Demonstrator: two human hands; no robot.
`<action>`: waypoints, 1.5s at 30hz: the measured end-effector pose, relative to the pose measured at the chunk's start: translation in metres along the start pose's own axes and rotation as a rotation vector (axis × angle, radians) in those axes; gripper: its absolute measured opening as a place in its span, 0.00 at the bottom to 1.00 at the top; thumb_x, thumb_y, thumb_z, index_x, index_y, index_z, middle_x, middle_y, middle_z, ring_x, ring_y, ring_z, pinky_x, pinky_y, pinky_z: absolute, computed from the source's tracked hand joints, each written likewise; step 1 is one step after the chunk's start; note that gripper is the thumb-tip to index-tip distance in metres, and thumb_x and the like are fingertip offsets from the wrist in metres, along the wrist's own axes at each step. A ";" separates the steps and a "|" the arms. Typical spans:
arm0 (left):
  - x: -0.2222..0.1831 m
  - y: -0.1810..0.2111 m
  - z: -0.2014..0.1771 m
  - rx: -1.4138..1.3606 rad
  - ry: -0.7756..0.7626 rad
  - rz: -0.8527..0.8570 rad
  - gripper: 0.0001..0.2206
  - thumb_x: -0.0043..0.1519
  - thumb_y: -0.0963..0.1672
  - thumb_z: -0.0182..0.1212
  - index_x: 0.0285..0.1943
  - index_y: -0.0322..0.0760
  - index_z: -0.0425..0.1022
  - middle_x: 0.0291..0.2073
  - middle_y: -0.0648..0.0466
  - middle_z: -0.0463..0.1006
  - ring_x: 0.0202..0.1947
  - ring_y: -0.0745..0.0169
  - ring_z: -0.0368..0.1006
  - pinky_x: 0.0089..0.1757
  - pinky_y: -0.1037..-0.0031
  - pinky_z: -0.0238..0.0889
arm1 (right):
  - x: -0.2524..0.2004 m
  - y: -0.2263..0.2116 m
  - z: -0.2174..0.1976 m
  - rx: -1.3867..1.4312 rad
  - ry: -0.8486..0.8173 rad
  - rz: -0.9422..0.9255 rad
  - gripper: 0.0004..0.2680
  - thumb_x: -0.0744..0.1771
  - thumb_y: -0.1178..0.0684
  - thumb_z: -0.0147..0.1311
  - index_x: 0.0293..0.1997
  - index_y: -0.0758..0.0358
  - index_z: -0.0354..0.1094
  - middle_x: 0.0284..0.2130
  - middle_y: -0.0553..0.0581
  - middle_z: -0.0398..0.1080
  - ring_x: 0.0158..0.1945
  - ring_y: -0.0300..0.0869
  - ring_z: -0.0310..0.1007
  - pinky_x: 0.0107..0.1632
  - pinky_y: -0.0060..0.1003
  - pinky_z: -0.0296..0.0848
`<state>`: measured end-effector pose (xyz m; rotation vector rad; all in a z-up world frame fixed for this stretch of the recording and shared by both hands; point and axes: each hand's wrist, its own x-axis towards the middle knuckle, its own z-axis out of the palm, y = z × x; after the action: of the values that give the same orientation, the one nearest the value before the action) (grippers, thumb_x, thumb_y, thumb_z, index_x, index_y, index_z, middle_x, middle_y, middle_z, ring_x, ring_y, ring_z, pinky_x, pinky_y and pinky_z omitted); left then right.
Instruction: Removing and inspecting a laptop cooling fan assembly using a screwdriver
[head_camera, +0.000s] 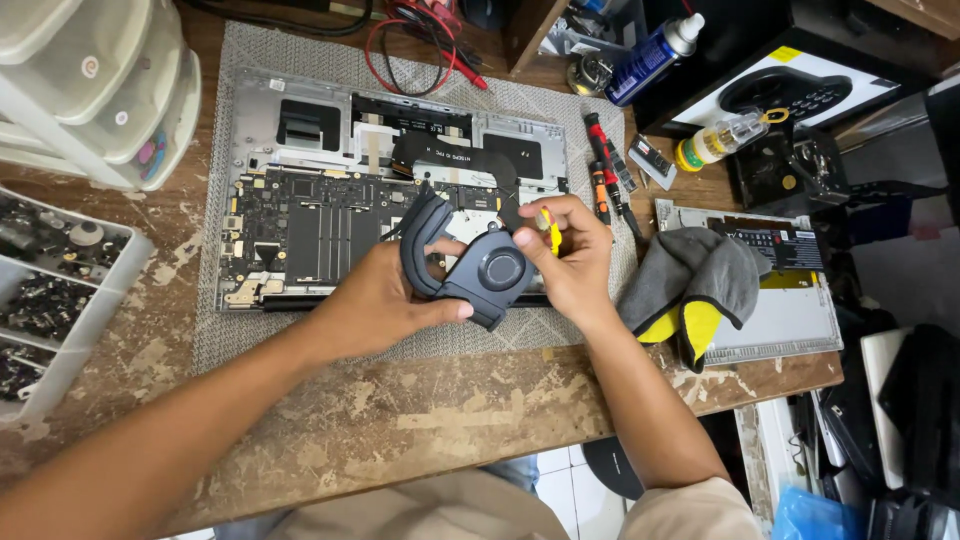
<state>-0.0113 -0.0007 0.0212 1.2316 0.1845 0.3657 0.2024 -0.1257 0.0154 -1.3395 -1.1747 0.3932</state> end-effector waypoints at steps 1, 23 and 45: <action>0.000 -0.004 0.000 0.001 -0.001 -0.002 0.27 0.51 0.35 0.72 0.61 0.19 0.68 0.35 0.34 0.83 0.36 0.53 0.81 0.40 0.64 0.80 | 0.000 0.000 0.000 0.000 0.002 0.001 0.08 0.65 0.62 0.63 0.45 0.72 0.71 0.19 0.57 0.69 0.20 0.30 0.57 0.25 0.24 0.58; 0.002 -0.015 -0.008 -0.070 0.416 0.222 0.21 0.53 0.36 0.74 0.56 0.28 0.76 0.34 0.45 0.83 0.38 0.66 0.79 0.40 0.73 0.77 | 0.018 -0.043 -0.013 -0.392 -0.263 -0.306 0.02 0.65 0.62 0.61 0.36 0.67 0.73 0.21 0.60 0.70 0.15 0.42 0.58 0.20 0.33 0.56; 0.002 -0.004 -0.004 -0.024 0.392 0.192 0.20 0.51 0.36 0.75 0.53 0.29 0.79 0.36 0.46 0.83 0.40 0.66 0.78 0.43 0.73 0.76 | 0.005 -0.014 0.009 -0.379 -0.257 -0.279 0.04 0.66 0.65 0.59 0.30 0.68 0.69 0.21 0.64 0.72 0.15 0.43 0.61 0.18 0.32 0.58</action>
<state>-0.0103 0.0025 0.0161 1.1473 0.3975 0.7743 0.1916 -0.1210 0.0283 -1.4467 -1.6900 0.1450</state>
